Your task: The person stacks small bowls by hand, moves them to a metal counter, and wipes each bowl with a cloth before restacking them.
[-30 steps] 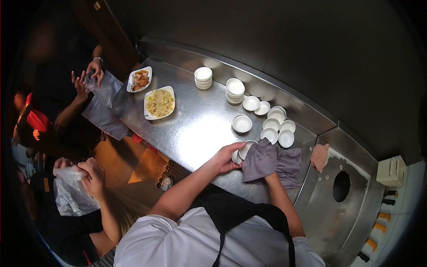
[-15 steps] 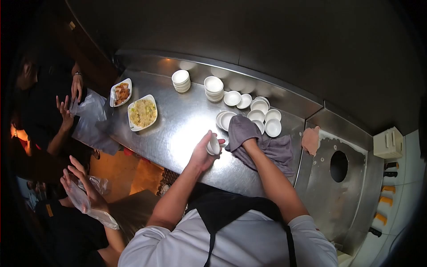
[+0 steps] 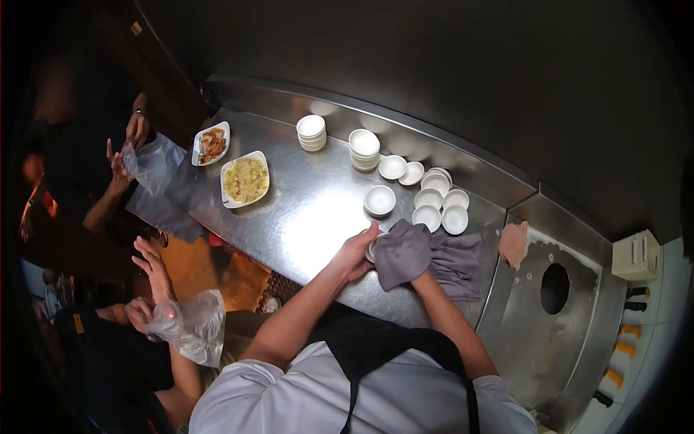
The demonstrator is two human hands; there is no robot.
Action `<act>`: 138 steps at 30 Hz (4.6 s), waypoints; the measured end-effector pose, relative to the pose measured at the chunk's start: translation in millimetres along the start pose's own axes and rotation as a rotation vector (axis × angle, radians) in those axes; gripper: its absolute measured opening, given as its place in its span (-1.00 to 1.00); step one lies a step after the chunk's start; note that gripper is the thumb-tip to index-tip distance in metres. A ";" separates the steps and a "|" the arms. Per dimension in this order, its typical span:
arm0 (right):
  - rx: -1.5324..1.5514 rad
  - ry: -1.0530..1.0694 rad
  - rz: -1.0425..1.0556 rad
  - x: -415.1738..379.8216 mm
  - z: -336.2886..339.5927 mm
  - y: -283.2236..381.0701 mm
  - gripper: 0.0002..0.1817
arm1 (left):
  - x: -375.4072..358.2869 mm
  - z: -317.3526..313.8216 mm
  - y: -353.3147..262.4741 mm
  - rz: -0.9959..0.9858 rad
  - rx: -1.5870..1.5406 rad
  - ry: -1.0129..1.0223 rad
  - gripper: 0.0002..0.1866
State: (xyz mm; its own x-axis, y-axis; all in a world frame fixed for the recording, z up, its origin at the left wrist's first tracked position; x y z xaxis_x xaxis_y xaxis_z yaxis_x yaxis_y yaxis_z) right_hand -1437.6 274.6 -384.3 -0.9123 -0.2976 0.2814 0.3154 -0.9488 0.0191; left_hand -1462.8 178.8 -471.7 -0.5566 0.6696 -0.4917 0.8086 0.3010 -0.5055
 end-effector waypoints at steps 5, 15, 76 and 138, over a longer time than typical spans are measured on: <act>0.141 -0.227 -0.313 -14.2 -63.8 -52.5 -0.78 | -5.5 20.8 -12.8 -0.140 -0.056 -0.168 -0.40; 0.167 0.210 -0.330 21.3 -65.8 -45.2 -0.51 | -25.0 18.2 -35.6 -0.456 0.038 -0.201 -0.31; 0.687 -0.170 -1.112 -177.3 -10.9 -126.9 -0.36 | 159.0 -2.4 -70.1 -0.422 0.567 -0.758 -0.78; 0.771 -0.330 -1.028 -231.0 -19.6 -116.6 -0.41 | 113.0 -57.9 -22.7 -0.500 1.414 -0.539 -0.70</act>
State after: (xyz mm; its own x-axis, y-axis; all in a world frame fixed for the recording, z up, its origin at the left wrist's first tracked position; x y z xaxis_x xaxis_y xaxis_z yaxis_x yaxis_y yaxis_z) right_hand -1268.7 451.9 -470.4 -0.7517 0.6590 0.0279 -0.3095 -0.3897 0.8674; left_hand -1533.0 287.0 -474.8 -0.9474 0.3009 -0.1087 -0.1174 -0.6431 -0.7568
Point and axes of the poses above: each hand's wrist, its own x-axis towards the middle knuckle, its own z-axis out of the back of the hand, y = z × x, the point moved 5 cm from there along x, towards the middle knuckle, and after that the axes turned 1 degree about -x, right-handed, at the moved point
